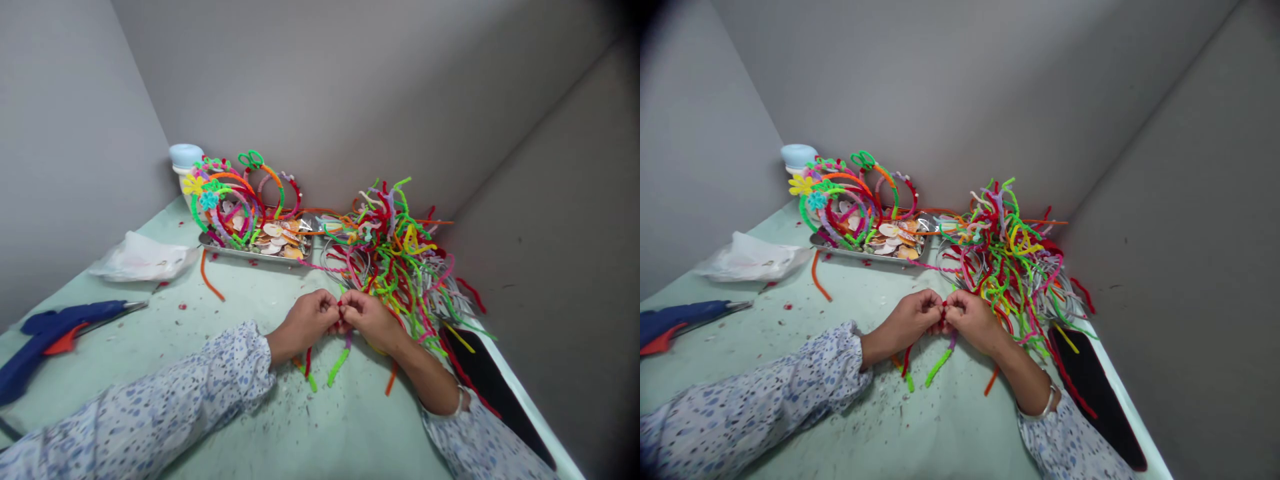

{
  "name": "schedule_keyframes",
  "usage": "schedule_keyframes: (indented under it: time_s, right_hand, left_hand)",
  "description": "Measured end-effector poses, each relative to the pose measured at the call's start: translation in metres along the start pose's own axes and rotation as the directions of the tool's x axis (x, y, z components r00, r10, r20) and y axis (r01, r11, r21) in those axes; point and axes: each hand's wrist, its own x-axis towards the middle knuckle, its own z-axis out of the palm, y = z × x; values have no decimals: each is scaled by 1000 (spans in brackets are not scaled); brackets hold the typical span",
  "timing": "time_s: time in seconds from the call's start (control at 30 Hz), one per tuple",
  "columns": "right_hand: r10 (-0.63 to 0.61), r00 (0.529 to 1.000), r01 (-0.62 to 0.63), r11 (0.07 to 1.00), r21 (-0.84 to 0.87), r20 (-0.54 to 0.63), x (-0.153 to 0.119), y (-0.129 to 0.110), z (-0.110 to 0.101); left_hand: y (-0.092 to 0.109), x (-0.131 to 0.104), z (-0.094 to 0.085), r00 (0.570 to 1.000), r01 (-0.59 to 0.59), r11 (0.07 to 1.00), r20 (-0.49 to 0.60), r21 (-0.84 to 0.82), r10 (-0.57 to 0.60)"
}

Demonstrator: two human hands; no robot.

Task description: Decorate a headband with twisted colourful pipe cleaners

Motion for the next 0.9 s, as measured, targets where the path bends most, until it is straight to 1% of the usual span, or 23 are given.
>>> schedule_keyframes:
  time_s: [0.3, 0.53, 0.7, 0.9]
  right_hand:
    - [6, 1000, -5, 995, 100, -7, -1, -3, 0]
    - [33, 999, -29, 989, 147, -27, 0, -5, 2]
    - [20, 999, -14, 984, 176, -31, 0, -6, 2]
    - [29, 999, -26, 986, 166, -18, 1, -4, 2]
  left_hand:
    - [9, -1, 0, 999, 30, 994, 23, -108, -28]
    - [8, 2, -1, 999, 31, 989, 35, -144, -27]
    - [9, 3, -2, 999, 33, 987, 41, -155, -27]
    - [10, 1, -3, 999, 47, 982, 29, -183, -42]
